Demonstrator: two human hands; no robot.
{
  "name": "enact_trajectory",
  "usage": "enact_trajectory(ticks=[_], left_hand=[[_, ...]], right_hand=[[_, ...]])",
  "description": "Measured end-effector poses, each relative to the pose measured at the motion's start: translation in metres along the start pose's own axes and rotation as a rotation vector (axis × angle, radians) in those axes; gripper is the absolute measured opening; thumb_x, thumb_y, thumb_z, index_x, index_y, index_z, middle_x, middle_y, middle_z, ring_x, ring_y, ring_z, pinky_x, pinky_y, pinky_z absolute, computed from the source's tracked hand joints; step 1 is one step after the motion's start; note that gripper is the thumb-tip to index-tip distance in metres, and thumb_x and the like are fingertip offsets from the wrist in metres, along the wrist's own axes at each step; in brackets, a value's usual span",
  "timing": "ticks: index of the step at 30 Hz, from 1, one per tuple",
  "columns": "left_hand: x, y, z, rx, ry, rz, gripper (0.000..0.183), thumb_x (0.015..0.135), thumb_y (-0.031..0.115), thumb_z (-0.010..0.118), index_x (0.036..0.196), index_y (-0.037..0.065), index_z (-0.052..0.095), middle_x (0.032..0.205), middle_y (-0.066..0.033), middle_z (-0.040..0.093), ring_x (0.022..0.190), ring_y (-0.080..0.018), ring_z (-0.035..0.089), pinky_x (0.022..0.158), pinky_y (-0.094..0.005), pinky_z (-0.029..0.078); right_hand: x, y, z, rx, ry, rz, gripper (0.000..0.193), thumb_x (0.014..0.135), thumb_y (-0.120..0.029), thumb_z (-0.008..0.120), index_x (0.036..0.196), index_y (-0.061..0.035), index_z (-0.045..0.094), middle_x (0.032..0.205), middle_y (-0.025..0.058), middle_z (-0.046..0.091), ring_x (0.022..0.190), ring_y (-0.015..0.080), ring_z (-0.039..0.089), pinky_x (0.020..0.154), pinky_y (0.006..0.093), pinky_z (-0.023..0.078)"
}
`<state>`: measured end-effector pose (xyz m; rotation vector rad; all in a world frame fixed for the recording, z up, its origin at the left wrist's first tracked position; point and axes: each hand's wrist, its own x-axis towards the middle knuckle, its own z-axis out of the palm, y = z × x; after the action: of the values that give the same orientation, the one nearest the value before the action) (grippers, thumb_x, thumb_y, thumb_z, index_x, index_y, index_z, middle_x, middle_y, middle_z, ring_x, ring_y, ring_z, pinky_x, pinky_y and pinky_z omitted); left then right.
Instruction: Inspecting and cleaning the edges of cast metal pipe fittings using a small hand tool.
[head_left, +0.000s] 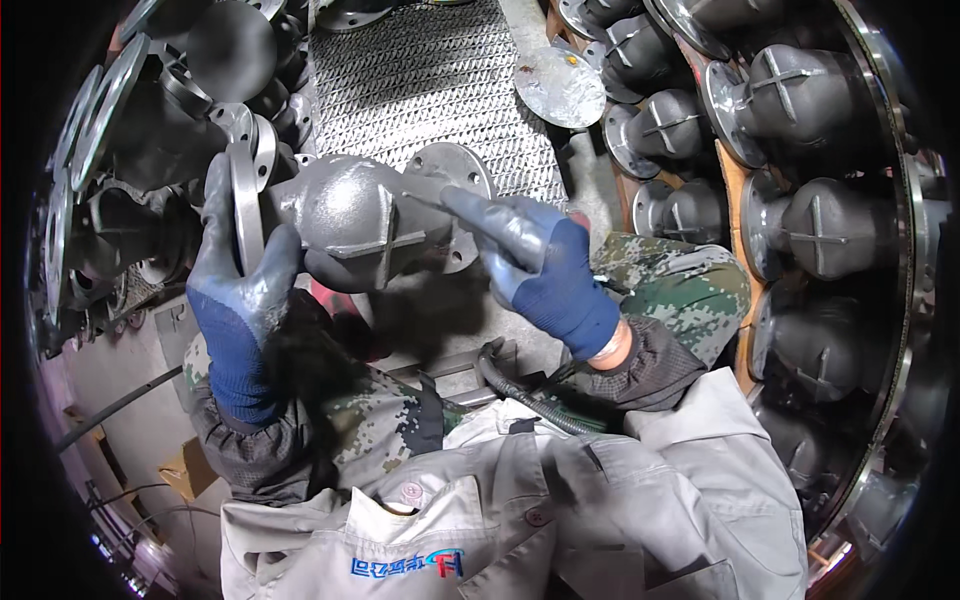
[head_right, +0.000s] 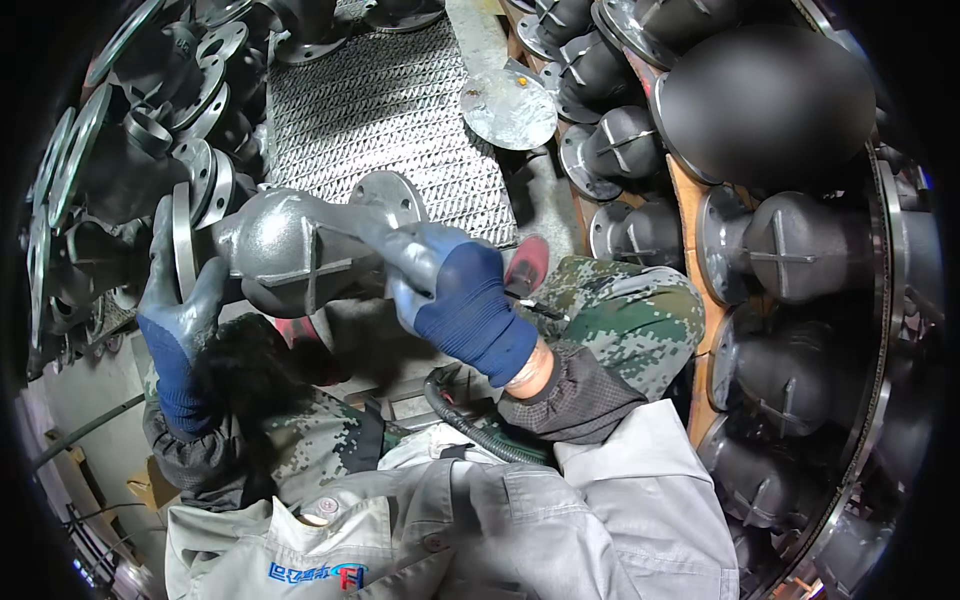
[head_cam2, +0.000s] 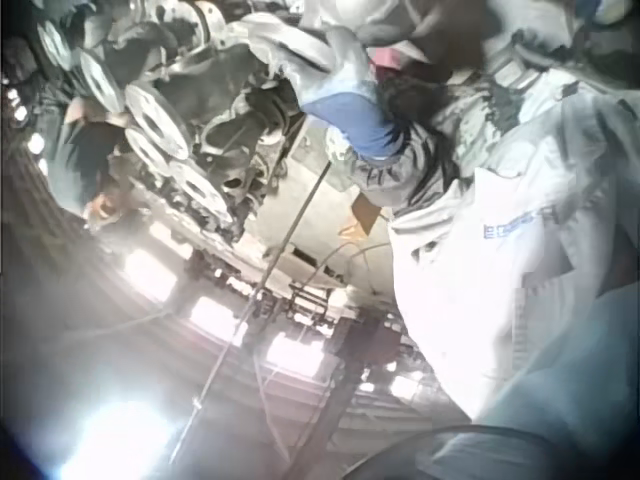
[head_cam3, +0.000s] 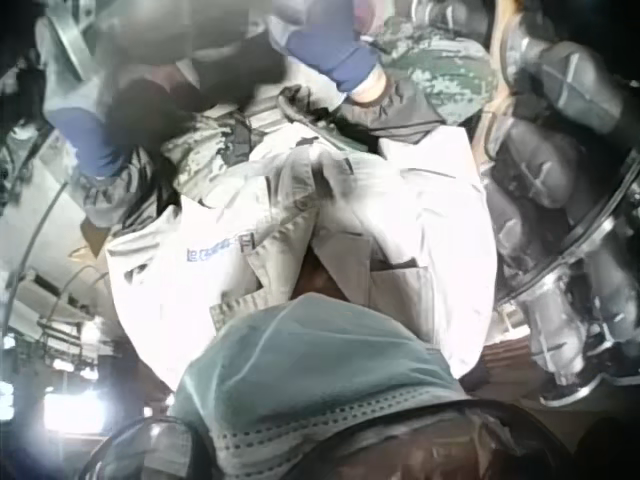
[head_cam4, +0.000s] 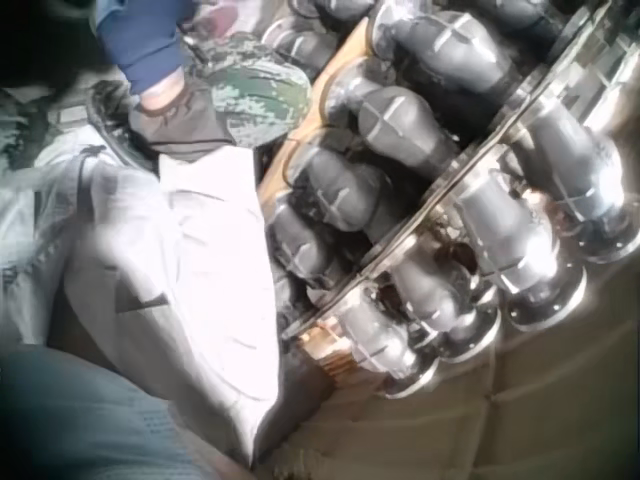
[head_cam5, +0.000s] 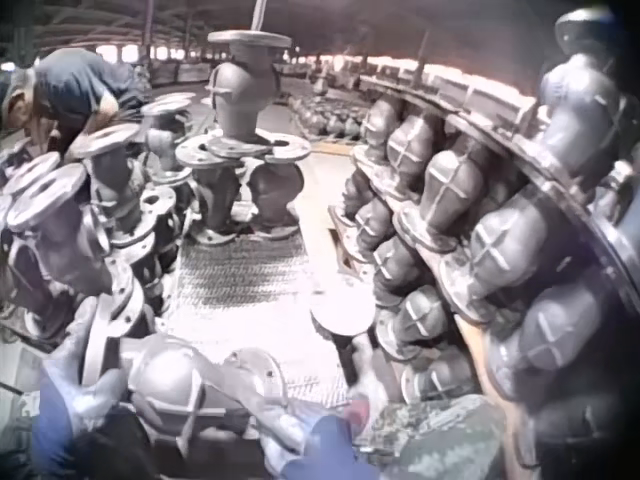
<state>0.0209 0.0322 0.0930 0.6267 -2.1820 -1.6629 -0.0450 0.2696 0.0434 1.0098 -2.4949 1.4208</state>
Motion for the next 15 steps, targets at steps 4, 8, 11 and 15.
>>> enact_trajectory(ticks=[4,8,11,15], left_hand=[[0.01,-0.015,-0.01,0.291,0.029,0.145,0.053,0.083,0.004,0.061,0.133,-0.001,0.044,0.107,-0.0064,0.061,0.085,-0.0103,0.059,0.076,-0.0229,0.049],[-0.003,-0.021,-0.019,0.191,-0.013,0.049,0.033,0.085,0.002,0.055,0.118,0.002,0.056,0.112,-0.0139,0.059,0.085,-0.0151,0.062,0.075,-0.0263,0.05],[-0.005,-0.02,-0.018,0.245,0.016,0.099,0.03,0.085,-0.003,0.049,0.112,0.004,0.058,0.122,-0.022,0.053,0.091,-0.0266,0.064,0.076,-0.0309,0.052],[-0.005,-0.019,-0.015,0.283,0.081,0.119,0.034,0.074,-0.005,0.05,0.106,0.005,0.057,0.118,-0.0279,0.053,0.091,-0.0376,0.063,0.071,-0.0381,0.053]], right_hand=[[0.0,0.008,0.012,-0.087,0.002,-0.077,0.037,0.074,0.001,0.06,0.108,-0.0098,0.066,0.082,0.013,0.064,0.066,0.0275,0.061,0.06,0.0344,0.05],[0.001,0.015,0.021,-0.158,-0.056,-0.12,0.041,0.071,-0.002,0.061,0.11,-0.0134,0.065,0.081,0.011,0.063,0.065,0.0282,0.061,0.057,0.0362,0.049],[0.006,0.016,0.025,-0.177,-0.015,-0.172,0.05,0.065,-0.004,0.063,0.113,-0.0155,0.063,0.072,0.0061,0.058,0.062,0.0249,0.059,0.054,0.0364,0.047],[0.009,0.017,0.028,-0.227,-0.031,-0.196,0.051,0.062,-0.007,0.065,0.112,-0.0156,0.063,0.066,0.0028,0.054,0.06,0.0225,0.057,0.051,0.0363,0.044]])
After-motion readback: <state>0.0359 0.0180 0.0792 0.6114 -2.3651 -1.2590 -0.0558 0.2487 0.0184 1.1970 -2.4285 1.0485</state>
